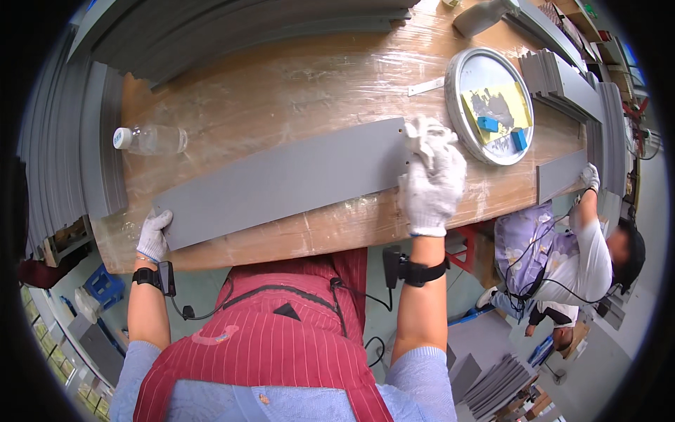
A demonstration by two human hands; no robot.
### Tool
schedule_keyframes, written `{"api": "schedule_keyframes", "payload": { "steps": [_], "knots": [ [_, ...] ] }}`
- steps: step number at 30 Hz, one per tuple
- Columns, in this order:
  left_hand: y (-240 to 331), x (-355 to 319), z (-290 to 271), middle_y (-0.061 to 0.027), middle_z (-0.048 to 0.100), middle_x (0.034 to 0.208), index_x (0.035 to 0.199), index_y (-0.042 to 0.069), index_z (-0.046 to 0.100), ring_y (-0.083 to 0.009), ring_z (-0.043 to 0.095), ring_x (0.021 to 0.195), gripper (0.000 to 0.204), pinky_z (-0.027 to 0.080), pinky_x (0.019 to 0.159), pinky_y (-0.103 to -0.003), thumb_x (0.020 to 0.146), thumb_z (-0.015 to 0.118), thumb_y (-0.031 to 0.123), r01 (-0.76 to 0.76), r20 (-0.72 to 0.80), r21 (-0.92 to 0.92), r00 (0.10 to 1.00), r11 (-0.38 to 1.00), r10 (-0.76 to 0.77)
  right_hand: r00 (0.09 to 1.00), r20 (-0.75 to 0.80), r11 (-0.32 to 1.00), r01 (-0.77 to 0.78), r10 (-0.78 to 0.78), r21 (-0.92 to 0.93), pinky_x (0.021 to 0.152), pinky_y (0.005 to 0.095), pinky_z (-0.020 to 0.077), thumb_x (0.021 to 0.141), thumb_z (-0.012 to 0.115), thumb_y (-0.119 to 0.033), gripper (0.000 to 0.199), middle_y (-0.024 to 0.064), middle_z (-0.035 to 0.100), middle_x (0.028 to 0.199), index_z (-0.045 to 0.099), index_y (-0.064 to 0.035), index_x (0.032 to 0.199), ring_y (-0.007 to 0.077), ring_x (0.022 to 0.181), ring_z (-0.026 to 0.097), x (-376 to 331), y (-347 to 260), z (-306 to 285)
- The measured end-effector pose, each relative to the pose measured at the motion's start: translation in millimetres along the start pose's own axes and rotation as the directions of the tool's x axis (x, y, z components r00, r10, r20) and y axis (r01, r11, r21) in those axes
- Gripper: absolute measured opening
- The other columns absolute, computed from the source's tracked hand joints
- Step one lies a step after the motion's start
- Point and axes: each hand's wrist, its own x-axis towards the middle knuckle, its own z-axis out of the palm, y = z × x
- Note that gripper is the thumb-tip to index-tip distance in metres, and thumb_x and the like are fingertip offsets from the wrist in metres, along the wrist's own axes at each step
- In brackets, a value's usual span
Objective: The person sands the edges of a grey metal panel using a blue sanding block. They flip the panel to work on different sides and wipe the surface with a white cloth. The person then stacks the finished panel with others and picks up a new one to repeat the process.
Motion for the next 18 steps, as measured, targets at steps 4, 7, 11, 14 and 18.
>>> {"api": "schedule_keyframes", "payload": {
  "steps": [4, 7, 11, 14, 18],
  "knots": [
    [3.5, 1.8, 7.0, -0.0114, 0.065, 0.115, 0.131, 0.000, 0.052, -0.0250, 0.067, 0.101, 0.049, 0.055, 0.094, -0.040, 0.085, 0.066, 0.003, -0.016, -0.009, 0.014, 1.000, 1.000, 0.016, 0.809, 0.453, 0.917, 0.395, -0.375, 0.054, 0.080, 0.0443, 0.0552, 0.077, 0.069, -0.011, 0.056, 0.0197, 0.060, 0.124, 0.057, -0.0105, 0.131, 0.0371, 0.093, 0.063, -60.3, -104.1, 79.4],
    [8.7, 5.9, 6.5, -0.0121, 0.065, 0.117, 0.132, -0.001, 0.051, -0.0255, 0.066, 0.102, 0.048, 0.056, 0.094, -0.041, 0.086, 0.065, 0.005, 0.041, 0.005, 0.011, 0.999, 0.999, -0.041, 0.539, 0.766, 0.874, 0.482, -0.350, 0.060, 0.079, 0.0419, 0.0553, 0.082, 0.060, -0.011, 0.041, 0.0213, 0.056, 0.135, 0.061, -0.0131, 0.123, 0.0352, 0.092, 0.065, -114.2, -137.1, 138.9],
    [4.4, 2.8, -3.0, -0.0125, 0.065, 0.117, 0.132, -0.002, 0.051, -0.0254, 0.066, 0.103, 0.045, 0.056, 0.093, -0.041, 0.089, 0.064, 0.005, 0.060, 0.031, 0.013, 0.998, 0.998, -0.060, 0.797, 0.583, 0.930, 0.318, -0.157, -0.184, 0.079, 0.0421, 0.0540, 0.081, 0.065, -0.017, 0.042, 0.0193, 0.057, 0.133, 0.064, -0.0158, 0.122, 0.0317, 0.095, 0.063, -68.4, -94.3, 104.9],
    [4.1, 4.5, -5.3, -0.0122, 0.065, 0.116, 0.131, -0.002, 0.052, -0.0248, 0.066, 0.102, 0.042, 0.056, 0.093, -0.039, 0.090, 0.062, 0.004, 0.048, 0.040, 0.023, 0.998, 0.999, -0.049, 0.999, 0.052, 0.889, 0.032, -0.009, -0.458, 0.096, 0.0452, 0.0484, 0.081, 0.072, -0.020, 0.042, 0.0212, 0.062, 0.121, 0.066, -0.0142, 0.123, 0.0411, 0.113, 0.058, -49.0, 22.4, 49.4],
    [5.4, 6.4, 0.9, -0.0119, 0.065, 0.116, 0.130, -0.003, 0.053, -0.0233, 0.066, 0.102, 0.042, 0.055, 0.094, -0.038, 0.089, 0.062, 0.002, 0.027, 0.041, 0.017, 0.999, 1.000, -0.027, 0.955, 0.018, 0.823, -0.247, 0.298, -0.512, 0.097, 0.0366, 0.0480, 0.098, 0.053, -0.016, 0.032, 0.0110, 0.063, 0.133, 0.065, -0.0079, 0.128, 0.0276, 0.115, 0.061, -23.2, 117.3, -81.0]
  ]
}}
